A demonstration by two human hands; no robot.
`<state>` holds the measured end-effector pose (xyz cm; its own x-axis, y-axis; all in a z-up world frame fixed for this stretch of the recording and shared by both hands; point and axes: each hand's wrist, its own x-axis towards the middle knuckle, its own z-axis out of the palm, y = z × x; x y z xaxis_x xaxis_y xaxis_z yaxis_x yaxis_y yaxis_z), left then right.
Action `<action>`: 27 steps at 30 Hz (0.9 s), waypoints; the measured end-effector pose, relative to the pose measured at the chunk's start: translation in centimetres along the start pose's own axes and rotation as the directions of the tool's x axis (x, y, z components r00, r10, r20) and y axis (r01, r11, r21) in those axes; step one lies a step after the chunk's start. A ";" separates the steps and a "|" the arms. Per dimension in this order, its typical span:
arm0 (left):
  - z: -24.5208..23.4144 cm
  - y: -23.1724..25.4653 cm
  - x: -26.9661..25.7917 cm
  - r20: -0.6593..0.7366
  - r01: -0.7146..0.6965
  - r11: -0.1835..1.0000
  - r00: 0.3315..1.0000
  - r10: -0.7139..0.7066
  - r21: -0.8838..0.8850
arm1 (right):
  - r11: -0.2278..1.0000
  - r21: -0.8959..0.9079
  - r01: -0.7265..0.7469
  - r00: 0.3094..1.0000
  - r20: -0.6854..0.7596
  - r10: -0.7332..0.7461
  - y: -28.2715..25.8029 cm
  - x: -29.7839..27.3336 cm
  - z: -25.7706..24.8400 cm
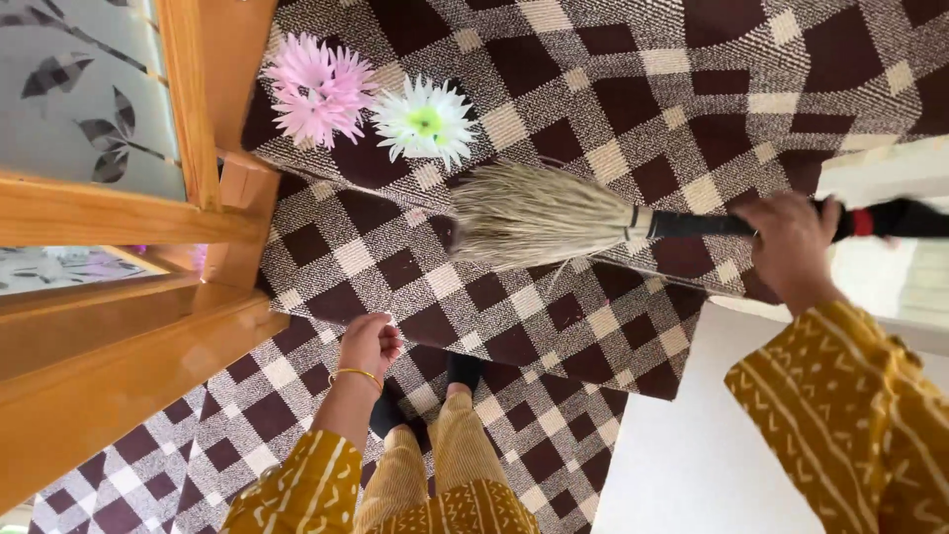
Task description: Sweep the carpeted stairs using a hand broom.
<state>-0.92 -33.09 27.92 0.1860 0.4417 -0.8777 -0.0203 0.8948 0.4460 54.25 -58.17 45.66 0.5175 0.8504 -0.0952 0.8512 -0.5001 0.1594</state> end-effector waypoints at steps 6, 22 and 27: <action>5.8 3.9 2.4 -0.004 -0.065 0.990 0.998 0.066 0.123 | 0.971 0.229 -0.068 0.997 -0.023 0.076 -5.0 10.0 2.8; 18.2 8.3 24.5 0.197 -0.586 0.764 0.810 0.552 0.270 | 0.885 0.463 0.038 0.875 0.413 -0.254 -27.8 19.7 13.1; 15.9 9.4 18.9 0.145 -0.458 0.888 0.876 0.459 -0.045 | 0.988 0.118 0.097 0.716 0.682 -0.151 -30.3 19.5 12.6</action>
<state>18.03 -17.35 18.37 0.2965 0.7884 -0.5390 -0.1478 0.5954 0.7897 39.71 -28.49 26.57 0.3016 0.5730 -0.7620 0.9016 -0.4313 0.0325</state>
